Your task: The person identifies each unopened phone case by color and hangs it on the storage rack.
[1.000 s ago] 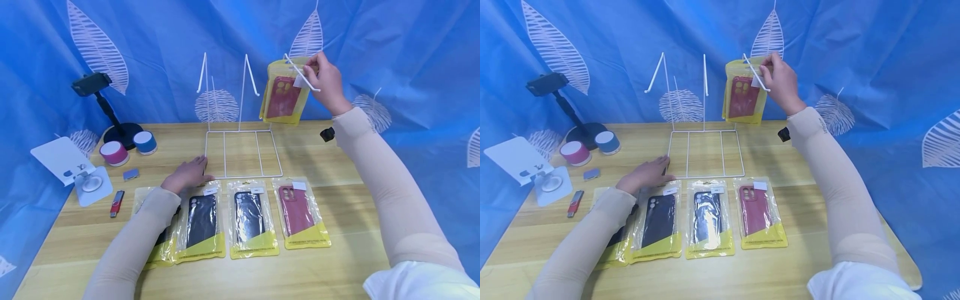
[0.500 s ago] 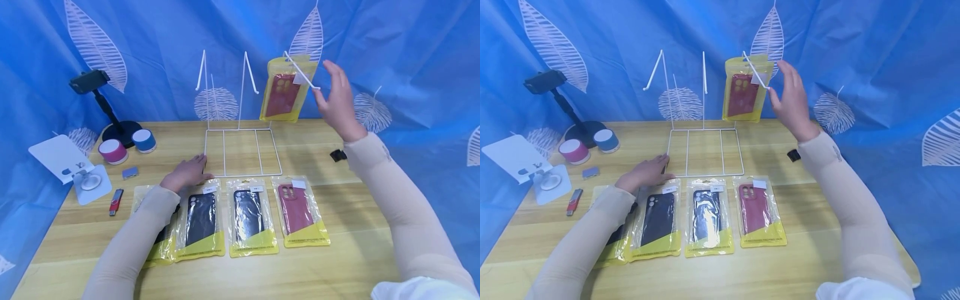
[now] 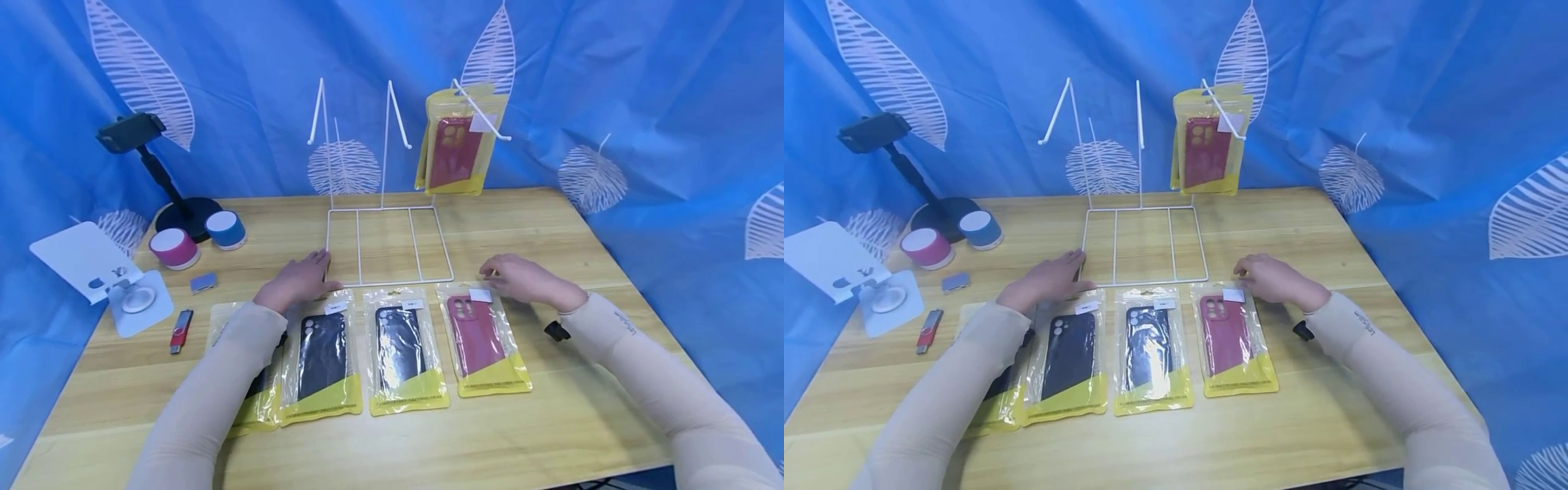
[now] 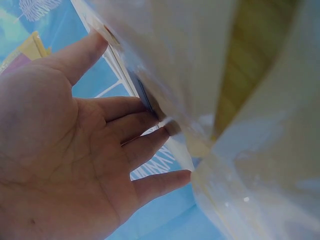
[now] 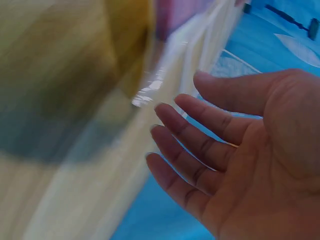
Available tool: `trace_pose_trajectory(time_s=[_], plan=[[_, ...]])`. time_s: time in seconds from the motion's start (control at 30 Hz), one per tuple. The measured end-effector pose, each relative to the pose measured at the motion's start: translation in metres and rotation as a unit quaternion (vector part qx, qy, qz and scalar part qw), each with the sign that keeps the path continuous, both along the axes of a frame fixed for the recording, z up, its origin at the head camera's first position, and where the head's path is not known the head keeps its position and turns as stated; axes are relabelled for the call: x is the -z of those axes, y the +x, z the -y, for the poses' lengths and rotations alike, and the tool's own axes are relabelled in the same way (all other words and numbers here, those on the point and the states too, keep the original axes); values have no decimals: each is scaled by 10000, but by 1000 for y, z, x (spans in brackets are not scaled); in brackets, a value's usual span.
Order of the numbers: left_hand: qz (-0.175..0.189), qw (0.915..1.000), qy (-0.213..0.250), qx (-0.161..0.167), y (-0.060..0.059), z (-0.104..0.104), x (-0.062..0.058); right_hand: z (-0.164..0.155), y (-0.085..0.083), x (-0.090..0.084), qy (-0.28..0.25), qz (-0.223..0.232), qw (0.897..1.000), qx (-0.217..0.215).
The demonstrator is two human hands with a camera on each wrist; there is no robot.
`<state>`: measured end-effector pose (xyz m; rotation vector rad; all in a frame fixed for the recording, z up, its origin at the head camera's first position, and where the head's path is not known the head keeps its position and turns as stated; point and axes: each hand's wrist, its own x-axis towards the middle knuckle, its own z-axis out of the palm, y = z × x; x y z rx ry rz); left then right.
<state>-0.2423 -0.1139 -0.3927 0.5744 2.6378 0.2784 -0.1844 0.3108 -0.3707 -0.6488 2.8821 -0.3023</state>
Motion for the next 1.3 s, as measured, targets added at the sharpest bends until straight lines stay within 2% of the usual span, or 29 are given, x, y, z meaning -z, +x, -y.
trace_pose_trajectory(time_s=[0.13, 0.3, 0.53, 0.73, 0.9, 0.97, 1.07, 1.17, 1.3], plan=[[26, 10000, 11, 1, 0, 1, 0, -1, -8, 13, 29, 24, 10000, 23], [3, 10000, 13, 9, 0, 1, 1, -3, -17, 19, 27, 349, 9993, 145], [40, 10000, 58, -26, 2, 0, -1, -11, -16, 22, -210, 586, 9975, 323], [9, 10000, 71, -25, 1, 0, 0, -17, -8, 17, -401, 301, 9975, 489], [27, 10000, 85, -42, 2, -1, -1, -19, 7, -4, -947, -448, 9921, 696], [41, 9999, 81, -47, 2, -1, -1, -18, 13, -15, -1251, -935, 9850, 731], [85, 9999, 98, -70, 2, -1, -1, -15, 23, -33, -1804, -1763, 9654, 668], [77, 9999, 66, -50, 2, 0, 0, -12, 32, -53, -2351, -2568, 9369, 330], [40, 10000, 12, -3, 2, -1, -1, -8, 37, -80, -2846, -3340, 8983, -240]])
